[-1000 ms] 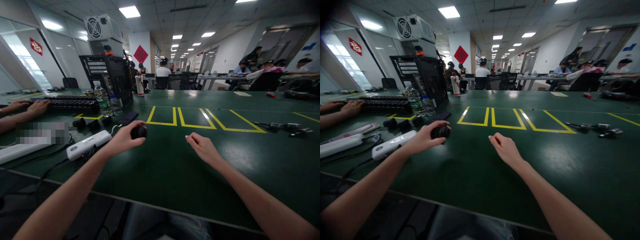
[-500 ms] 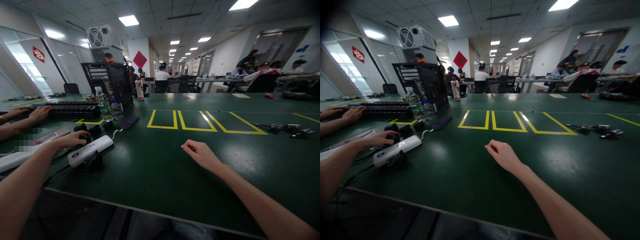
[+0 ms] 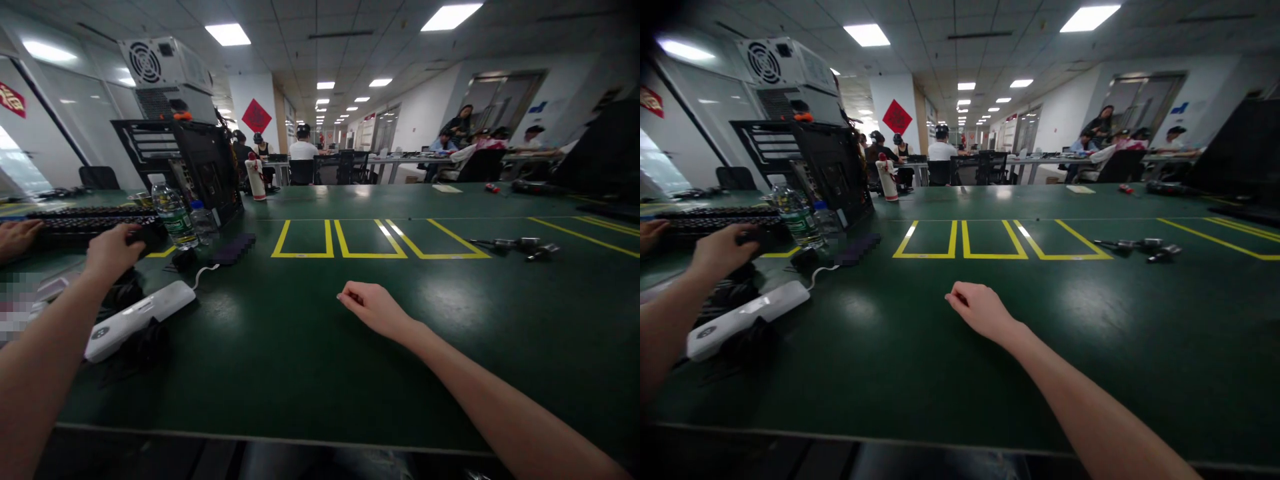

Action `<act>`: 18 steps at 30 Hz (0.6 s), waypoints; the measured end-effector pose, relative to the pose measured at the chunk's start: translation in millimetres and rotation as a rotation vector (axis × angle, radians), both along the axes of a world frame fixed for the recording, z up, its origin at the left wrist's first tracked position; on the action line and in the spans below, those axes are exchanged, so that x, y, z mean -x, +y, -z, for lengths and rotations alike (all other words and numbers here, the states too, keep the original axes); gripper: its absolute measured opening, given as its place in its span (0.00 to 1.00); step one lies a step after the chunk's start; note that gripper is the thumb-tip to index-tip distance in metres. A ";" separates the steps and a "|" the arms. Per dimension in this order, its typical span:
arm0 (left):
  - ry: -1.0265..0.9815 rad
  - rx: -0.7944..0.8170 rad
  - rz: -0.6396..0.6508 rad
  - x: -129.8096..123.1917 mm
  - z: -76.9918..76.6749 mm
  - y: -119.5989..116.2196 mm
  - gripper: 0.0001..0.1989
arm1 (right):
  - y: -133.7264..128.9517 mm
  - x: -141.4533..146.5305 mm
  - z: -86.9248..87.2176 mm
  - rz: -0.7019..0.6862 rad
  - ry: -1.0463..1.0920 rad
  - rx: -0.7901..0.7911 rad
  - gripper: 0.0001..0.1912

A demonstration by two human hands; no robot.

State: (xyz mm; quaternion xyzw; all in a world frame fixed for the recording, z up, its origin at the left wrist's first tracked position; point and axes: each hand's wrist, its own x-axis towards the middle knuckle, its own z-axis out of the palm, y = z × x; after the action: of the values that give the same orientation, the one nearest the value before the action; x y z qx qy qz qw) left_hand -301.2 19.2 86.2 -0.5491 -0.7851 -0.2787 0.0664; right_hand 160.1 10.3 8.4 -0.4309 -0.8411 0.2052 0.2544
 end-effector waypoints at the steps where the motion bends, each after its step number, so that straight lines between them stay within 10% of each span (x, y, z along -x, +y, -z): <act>1: 0.103 -0.093 -0.006 -18.9 -5.9 -3.3 0.17 | -0.5 1.5 0.0 -0.001 0.009 0.011 0.14; 4: 0.118 -0.154 0.266 -102.4 -4.0 -3.6 0.17 | -5.7 10.3 -2.4 -0.017 0.095 0.037 0.14; 10: -0.401 0.055 0.700 -276.1 63.4 17.4 0.12 | -16.7 20.7 -4.6 0.036 0.188 -0.087 0.32; 14: -0.666 0.157 0.904 -303.1 82.2 5.6 0.15 | -7.8 8.4 3.6 0.098 0.188 -0.103 0.20; 18: -0.512 0.144 1.084 -287.6 81.5 -9.3 0.33 | 2.2 -1.4 10.3 0.037 0.212 -0.013 0.14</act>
State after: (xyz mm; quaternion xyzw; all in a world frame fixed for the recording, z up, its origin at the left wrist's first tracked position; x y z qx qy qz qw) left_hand -13.6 9.9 4.7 -0.7897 -0.4012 -0.3423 -0.3133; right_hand 161.4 12.5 -1.9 -0.4204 -0.8028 0.2394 0.3486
